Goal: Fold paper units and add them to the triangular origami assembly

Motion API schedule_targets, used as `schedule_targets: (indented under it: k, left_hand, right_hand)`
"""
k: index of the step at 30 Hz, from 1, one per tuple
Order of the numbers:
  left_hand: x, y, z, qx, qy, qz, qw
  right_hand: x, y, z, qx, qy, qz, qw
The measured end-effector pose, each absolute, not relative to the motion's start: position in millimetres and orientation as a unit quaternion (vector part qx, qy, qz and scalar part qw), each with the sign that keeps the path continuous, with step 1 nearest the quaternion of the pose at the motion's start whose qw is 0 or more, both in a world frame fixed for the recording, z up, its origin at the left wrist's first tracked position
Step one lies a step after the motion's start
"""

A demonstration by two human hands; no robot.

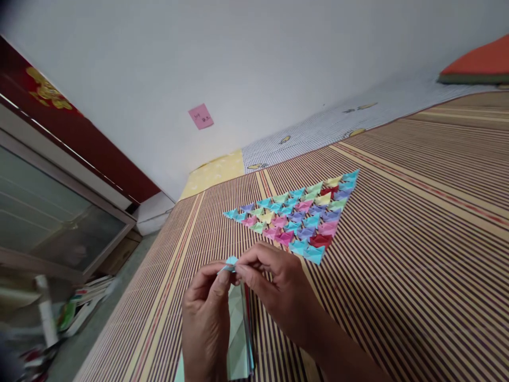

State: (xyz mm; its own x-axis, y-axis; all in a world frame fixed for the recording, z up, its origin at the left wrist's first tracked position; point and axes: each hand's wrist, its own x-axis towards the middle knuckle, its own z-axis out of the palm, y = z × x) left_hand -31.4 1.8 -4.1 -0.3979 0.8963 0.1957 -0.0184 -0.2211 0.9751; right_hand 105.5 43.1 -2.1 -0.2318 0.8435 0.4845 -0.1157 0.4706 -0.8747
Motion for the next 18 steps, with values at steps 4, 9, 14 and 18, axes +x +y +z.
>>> schedule_targets:
  k: [4,9,14,18]
  left_hand:
    - [-28.0,-4.2,7.5,0.416,0.589,0.625,0.301]
    - [-23.3,-8.1,12.6,0.414,0.587,0.632,0.292]
    - [-19.1,-5.7,9.4,0.405,0.577,0.654,0.274]
    - [-19.5,-2.8,5.2,0.423,0.557,0.661,0.271]
  right_hand:
    - [105.4,43.7,-2.6,-0.277,-0.673,0.362,0.582]
    - [104.3,43.9,-2.6,-0.269,-0.658,0.395,0.582]
    - [102.4,42.4,-2.6,-0.267,-0.622,0.455,0.579]
    - [101.2,42.1,-2.1,-0.267,-0.608,0.453,0.594]
